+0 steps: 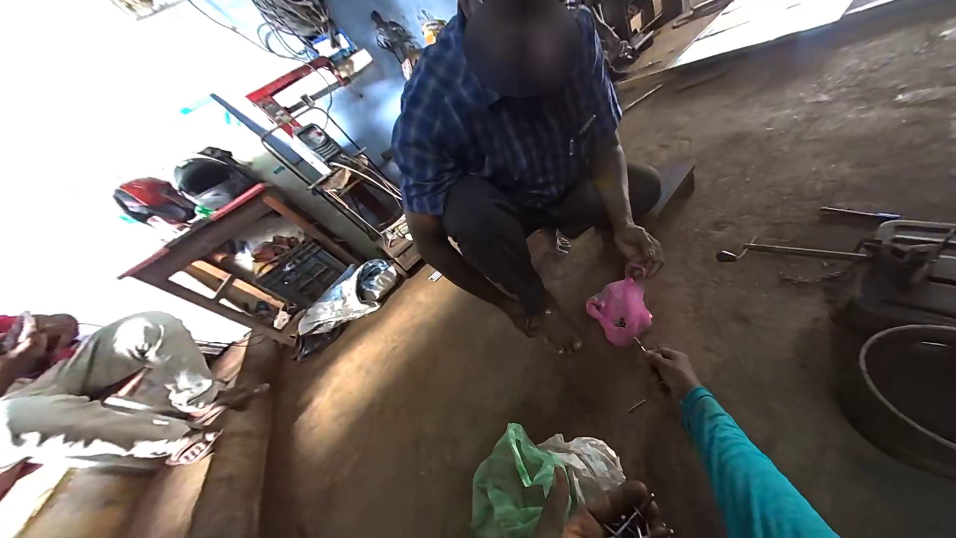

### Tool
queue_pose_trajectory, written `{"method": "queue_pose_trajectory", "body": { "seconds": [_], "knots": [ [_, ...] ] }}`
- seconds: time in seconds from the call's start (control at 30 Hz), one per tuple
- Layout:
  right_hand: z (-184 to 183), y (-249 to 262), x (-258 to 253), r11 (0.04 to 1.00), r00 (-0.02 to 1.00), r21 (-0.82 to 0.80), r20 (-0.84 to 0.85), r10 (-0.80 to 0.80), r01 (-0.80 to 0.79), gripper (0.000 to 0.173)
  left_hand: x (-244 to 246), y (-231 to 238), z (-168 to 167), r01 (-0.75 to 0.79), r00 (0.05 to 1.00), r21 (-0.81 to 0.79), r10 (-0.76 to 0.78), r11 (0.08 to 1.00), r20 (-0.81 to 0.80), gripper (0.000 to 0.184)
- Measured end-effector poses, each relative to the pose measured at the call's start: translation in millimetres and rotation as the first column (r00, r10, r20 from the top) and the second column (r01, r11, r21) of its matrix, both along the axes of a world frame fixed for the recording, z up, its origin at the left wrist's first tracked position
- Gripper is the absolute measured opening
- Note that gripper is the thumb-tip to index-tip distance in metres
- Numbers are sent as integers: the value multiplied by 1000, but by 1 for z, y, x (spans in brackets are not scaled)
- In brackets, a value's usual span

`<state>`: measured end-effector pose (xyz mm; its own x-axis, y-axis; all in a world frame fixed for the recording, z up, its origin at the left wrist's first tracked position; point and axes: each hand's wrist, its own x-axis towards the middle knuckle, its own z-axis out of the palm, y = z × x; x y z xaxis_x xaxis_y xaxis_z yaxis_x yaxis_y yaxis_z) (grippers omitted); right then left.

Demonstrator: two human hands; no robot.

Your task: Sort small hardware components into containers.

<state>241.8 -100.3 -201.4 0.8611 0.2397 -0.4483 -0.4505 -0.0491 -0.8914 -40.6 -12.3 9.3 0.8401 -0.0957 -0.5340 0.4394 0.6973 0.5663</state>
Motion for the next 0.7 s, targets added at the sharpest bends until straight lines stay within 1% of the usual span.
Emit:
{"method": "queue_pose_trajectory", "body": {
  "seconds": [0.2, 0.27, 0.3, 0.33, 0.4, 0.43, 0.47, 0.5, 0.53, 0.57, 0.6, 0.63, 0.7],
  "knots": [
    [8, -8, -7, 996, 998, 63, -37, -58, 60, 23, -4, -3, 4, -1, 999, -39, 2, 999, 34, 104],
    [12, -11, -6, 993, 996, 83, -9, -84, 84, 24, -3, -4, 6, -13, 1000, -50, 14, 999, 28, 105],
    [15, -13, -6, 996, 997, 58, 30, -72, 70, 24, -4, -5, 7, -18, 1000, -59, 20, 998, 22, 103],
    [18, -15, -5, 1000, 997, 7, 79, -24, 24, 24, -6, -5, 6, -19, 1000, -74, 20, 997, 16, 101],
    [36, -21, 4, 982, 969, -115, 181, 166, -147, 26, -8, -4, 5, 7, 1000, -99, -5, 995, 24, 97],
    [50, -23, 11, 963, 939, -143, 230, 257, -228, 27, -9, -3, 4, 21, 999, -112, -17, 993, 31, 95],
    [67, -25, 17, 953, 914, -126, 273, 300, -275, 26, -9, -3, 4, 26, 999, -119, -22, 993, 33, 95],
    [83, -25, 21, 958, 899, -75, 330, 287, -278, 23, -9, -3, 5, 25, 999, -124, -21, 992, 35, 95],
    [95, -24, 24, 970, 899, -15, 372, 231, -243, 21, -10, -4, 5, 18, 999, -126, -14, 992, 31, 97],
    [105, -21, 27, 983, 905, 5, 391, 169, -186, 21, -10, -4, 5, -1, 1000, -120, 4, 993, 23, 97],
    [111, -18, 30, 988, 907, -20, 394, 148, -152, 20, -9, -4, 5, -15, 1000, -113, 17, 993, 17, 98],
    [115, -16, 32, 988, 919, -34, 363, 155, -153, 20, -7, -3, 5, -19, 1000, -103, 21, 994, 16, 98],
    [117, -12, 32, 986, 948, 61, 290, 129, -153, 21, -3, 1, 6, -30, 1000, -85, 30, 996, 3, 100]
  ]
}}
